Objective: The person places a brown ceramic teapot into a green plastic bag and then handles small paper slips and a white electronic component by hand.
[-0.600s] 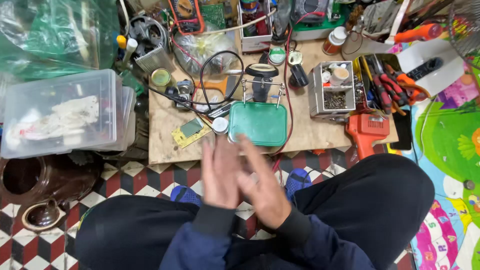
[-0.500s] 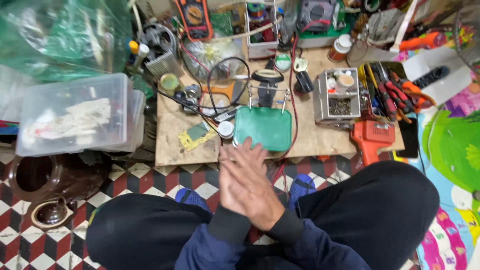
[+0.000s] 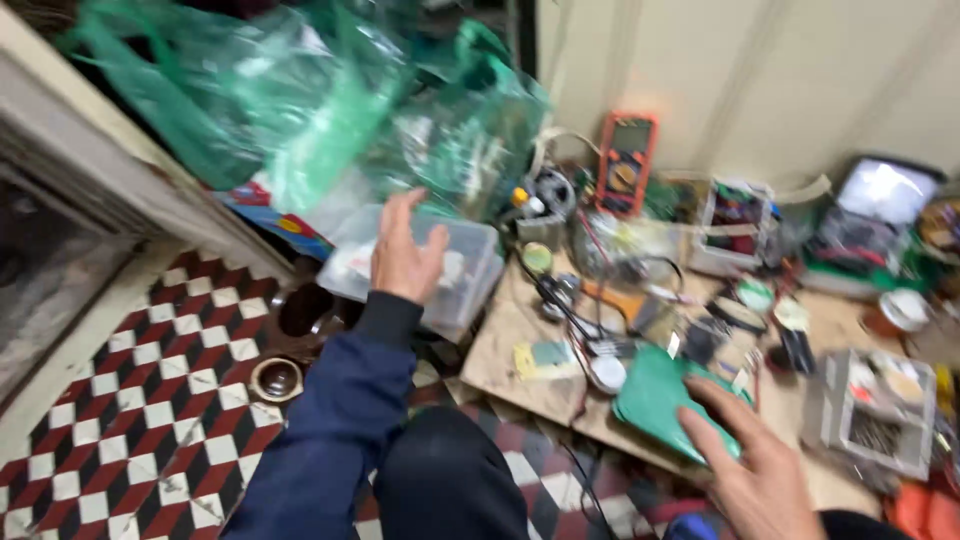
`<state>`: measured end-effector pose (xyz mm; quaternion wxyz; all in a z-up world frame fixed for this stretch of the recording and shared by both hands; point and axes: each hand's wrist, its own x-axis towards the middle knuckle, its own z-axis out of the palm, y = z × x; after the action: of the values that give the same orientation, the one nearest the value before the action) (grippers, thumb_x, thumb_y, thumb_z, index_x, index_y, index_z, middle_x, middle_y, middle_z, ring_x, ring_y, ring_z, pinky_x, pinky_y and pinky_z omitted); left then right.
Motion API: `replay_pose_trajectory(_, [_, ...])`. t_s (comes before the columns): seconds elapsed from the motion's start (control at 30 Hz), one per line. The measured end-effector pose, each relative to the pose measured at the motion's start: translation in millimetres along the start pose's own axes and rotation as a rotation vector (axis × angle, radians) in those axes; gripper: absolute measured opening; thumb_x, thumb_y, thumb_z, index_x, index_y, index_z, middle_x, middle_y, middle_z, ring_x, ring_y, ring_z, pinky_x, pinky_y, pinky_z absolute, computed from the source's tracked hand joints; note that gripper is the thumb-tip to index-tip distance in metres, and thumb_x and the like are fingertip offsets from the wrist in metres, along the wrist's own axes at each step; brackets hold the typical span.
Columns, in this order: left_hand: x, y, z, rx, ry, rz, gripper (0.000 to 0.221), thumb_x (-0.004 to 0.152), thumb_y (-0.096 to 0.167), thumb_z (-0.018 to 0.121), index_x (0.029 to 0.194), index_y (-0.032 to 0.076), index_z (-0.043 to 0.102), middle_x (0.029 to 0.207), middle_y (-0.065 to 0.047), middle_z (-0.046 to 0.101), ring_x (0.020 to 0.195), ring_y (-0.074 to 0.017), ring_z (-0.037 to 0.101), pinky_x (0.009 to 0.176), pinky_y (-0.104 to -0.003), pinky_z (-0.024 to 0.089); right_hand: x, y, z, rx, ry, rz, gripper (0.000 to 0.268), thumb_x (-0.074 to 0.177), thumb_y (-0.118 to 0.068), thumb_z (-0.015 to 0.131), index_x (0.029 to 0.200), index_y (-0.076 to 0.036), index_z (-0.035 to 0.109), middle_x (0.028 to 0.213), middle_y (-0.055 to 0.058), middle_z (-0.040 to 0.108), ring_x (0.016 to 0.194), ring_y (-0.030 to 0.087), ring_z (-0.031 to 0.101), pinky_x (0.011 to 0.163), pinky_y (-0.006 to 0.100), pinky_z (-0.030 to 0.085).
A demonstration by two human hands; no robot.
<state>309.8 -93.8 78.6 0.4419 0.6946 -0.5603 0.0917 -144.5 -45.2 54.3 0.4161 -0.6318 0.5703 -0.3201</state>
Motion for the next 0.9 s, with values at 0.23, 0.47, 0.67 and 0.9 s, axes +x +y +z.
replay_pose_trajectory(0.23, [122.0, -105.8, -60.5, 0.316, 0.297, -0.121, 0.092, 0.097, 0.020, 0.083, 0.173, 0.010, 0.032, 0.178, -0.027, 0.027, 0.108, -0.0338, 0.077, 0.093, -0.044, 0.063, 63.7, -62.6, 5.9, 0.006, 0.050, -0.060, 0.031, 0.098, -0.005, 0.076, 0.127, 0.003, 0.083, 0.129, 0.009, 0.085, 0.112, 0.022, 0.077, 0.098, 0.036, 0.058])
replay_pose_trajectory(0.47, [142.9, -200.0, -27.1, 0.590, 0.006, -0.158, 0.064, 0.090, 0.037, 0.087, 0.141, 0.007, 0.064, 0.119, -0.022, 0.080, 0.094, -0.0453, 0.076, 0.081, -0.053, 0.060, 91.4, -37.0, 60.0, -0.198, -0.116, -0.102, 0.033, 0.094, -0.024, 0.077, 0.122, -0.012, 0.087, 0.127, 0.000, 0.089, 0.108, 0.018, 0.084, 0.094, 0.034, 0.066])
replay_pose_trajectory(0.67, [67.9, -41.7, -78.3, 0.480, 0.286, 0.263, 0.011, 0.095, 0.005, 0.081, 0.104, 0.007, 0.076, 0.093, -0.008, 0.071, 0.077, -0.0284, 0.062, 0.070, -0.039, 0.052, 98.4, -78.4, 66.3, 0.004, -0.238, 0.065, 0.033, 0.098, -0.023, 0.074, 0.119, -0.003, 0.092, 0.112, 0.006, 0.095, 0.099, 0.020, 0.086, 0.093, 0.032, 0.063])
replay_pose_trajectory(0.9, [-99.2, 23.4, -128.1, 0.584, 0.107, 0.642, 0.023, 0.109, 0.019, 0.061, 0.112, 0.030, 0.081, 0.078, 0.005, 0.047, 0.073, -0.0217, 0.055, 0.071, -0.037, 0.053, 109.8, -184.6, 111.4, 0.647, -0.606, -0.156, 0.077, 0.110, -0.040, 0.046, 0.172, 0.003, 0.028, 0.175, 0.044, 0.027, 0.156, 0.060, 0.044, 0.120, 0.076, 0.036])
